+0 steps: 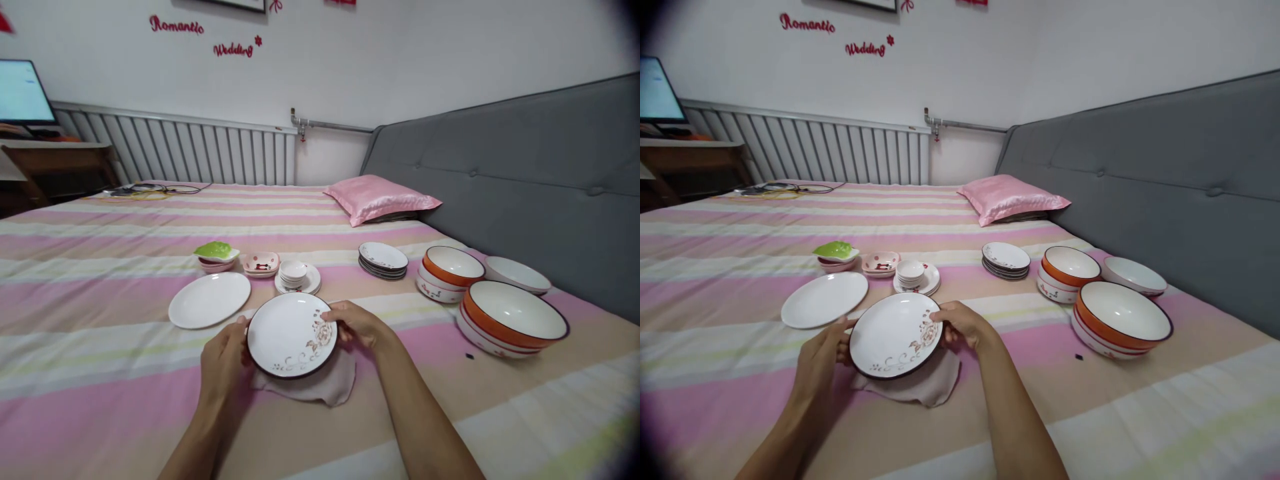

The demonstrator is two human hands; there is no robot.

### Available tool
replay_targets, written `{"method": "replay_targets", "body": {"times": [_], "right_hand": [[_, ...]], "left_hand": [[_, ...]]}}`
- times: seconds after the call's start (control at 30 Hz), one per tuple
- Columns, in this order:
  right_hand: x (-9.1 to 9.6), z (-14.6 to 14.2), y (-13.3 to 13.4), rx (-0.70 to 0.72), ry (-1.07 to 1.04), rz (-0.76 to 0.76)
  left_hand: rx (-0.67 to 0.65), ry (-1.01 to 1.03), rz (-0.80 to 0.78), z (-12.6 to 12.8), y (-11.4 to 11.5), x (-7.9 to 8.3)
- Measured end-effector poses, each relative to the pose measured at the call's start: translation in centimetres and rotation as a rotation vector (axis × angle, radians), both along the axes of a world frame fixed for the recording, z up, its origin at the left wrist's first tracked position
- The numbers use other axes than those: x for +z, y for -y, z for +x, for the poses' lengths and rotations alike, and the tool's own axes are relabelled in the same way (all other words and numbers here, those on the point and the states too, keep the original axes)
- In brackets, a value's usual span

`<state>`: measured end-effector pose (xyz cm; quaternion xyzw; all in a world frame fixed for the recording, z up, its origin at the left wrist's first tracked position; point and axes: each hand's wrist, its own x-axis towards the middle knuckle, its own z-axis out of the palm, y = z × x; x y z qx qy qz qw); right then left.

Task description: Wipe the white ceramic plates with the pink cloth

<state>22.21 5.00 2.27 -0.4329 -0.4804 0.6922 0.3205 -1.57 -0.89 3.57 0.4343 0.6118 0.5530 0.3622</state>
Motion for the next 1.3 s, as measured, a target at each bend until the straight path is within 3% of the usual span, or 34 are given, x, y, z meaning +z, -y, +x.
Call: {"method": "replay_targets", "body": {"times": [0.13,0.3,0.53,0.9,1.1,1.3], "right_hand": [[0.2,0.8,-0.3,-0.110,-0.125,-0.011],[0.5,1.7,-0.7,-0.289,-0.284,0.036],[1.0,2.5,-1.4,-0.660,-0.421,0.105],[-2.3,4.0,-4.7,-1.209,-0.355,0.221],[-1.8,7.5,-6.9,-1.321,-0.261,0.199],[-0.1,10.4,-8.4,-1.299,-0.190,0.104]], "left_hand": [[-0.106,0.225,0.058,0.4,0.0,0.1],[-0.179,0.168,0.009,0.6,-0.2,-0.2],[-0.231,0.095,-0.034,1.0,-0.2,-0.6],[-0.245,0.062,-0.132,1.2,-0.8,-0.7],[-0.236,0.086,-0.136,0.6,-1.4,-1.3],[-0.234,0.120,-0.152,0.3,-1.6,-1.5]]}}
